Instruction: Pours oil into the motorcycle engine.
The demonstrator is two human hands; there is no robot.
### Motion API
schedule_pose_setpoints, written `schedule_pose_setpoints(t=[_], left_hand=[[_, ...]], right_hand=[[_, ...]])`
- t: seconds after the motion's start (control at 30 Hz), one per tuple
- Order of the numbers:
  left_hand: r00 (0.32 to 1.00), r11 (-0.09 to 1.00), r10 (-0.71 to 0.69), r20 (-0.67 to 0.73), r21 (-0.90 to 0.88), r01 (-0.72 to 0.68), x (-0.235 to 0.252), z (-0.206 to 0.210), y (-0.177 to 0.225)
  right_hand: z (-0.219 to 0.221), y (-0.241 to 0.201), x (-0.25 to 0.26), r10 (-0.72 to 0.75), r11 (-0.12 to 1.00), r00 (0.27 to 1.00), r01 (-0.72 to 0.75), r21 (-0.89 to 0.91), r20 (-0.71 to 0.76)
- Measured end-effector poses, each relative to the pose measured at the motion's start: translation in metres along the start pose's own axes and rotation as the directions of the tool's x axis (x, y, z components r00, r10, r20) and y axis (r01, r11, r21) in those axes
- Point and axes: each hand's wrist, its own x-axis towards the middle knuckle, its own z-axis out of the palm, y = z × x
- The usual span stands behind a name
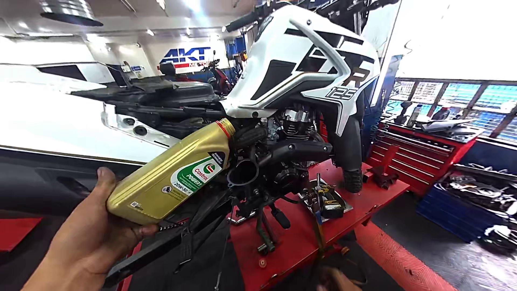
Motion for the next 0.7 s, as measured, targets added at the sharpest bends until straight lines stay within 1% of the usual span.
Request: schedule_pose_setpoints(t=[0.07, 0.17, 0.23, 0.33, 0.37, 0.43, 0.53, 0.7], left_hand=[[1.000, 1.000, -0.001, -0.005, -0.028, 0.001, -0.008, 0.004, -0.002], [1.000, 0.996, -0.020, 0.018, -0.083, 0.022, -0.020, 0.012, -0.005], [0.999, 0.994, -0.036, 0.020, -0.105, 0.038, -0.025, 0.014, -0.009], [0.998, 0.985, -0.065, 0.005, -0.158, 0.065, -0.029, 0.018, -0.017], [0.997, 0.981, -0.074, 0.012, -0.179, 0.075, -0.029, 0.018, -0.019], [0.995, 0.971, -0.086, 0.042, -0.219, 0.093, -0.025, 0.014, -0.026], [0.992, 0.962, -0.108, 0.068, -0.246, 0.122, -0.023, 0.011, -0.034], [0.971, 0.932, -0.144, 0.190, -0.304, 0.197, -0.024, 0.011, -0.052]], right_hand=[[-0.024, -0.066, 0.013, -0.143, 0.977, 0.987, 0.152, 0.150, -0.071], [-0.049, -0.149, 0.016, -0.343, 0.882, 0.933, 0.361, 0.303, -0.114], [-0.056, -0.185, 0.014, -0.444, 0.826, 0.889, 0.453, 0.336, -0.110], [-0.058, -0.219, 0.012, -0.556, 0.753, 0.827, 0.542, 0.374, -0.080], [-0.056, -0.226, 0.011, -0.572, 0.739, 0.817, 0.551, 0.387, -0.071], [-0.050, -0.236, 0.013, -0.566, 0.728, 0.820, 0.543, 0.418, -0.080], [-0.038, -0.243, 0.029, -0.498, 0.734, 0.859, 0.490, 0.470, -0.118], [-0.025, -0.258, 0.054, -0.413, 0.729, 0.899, 0.421, 0.540, -0.143]])
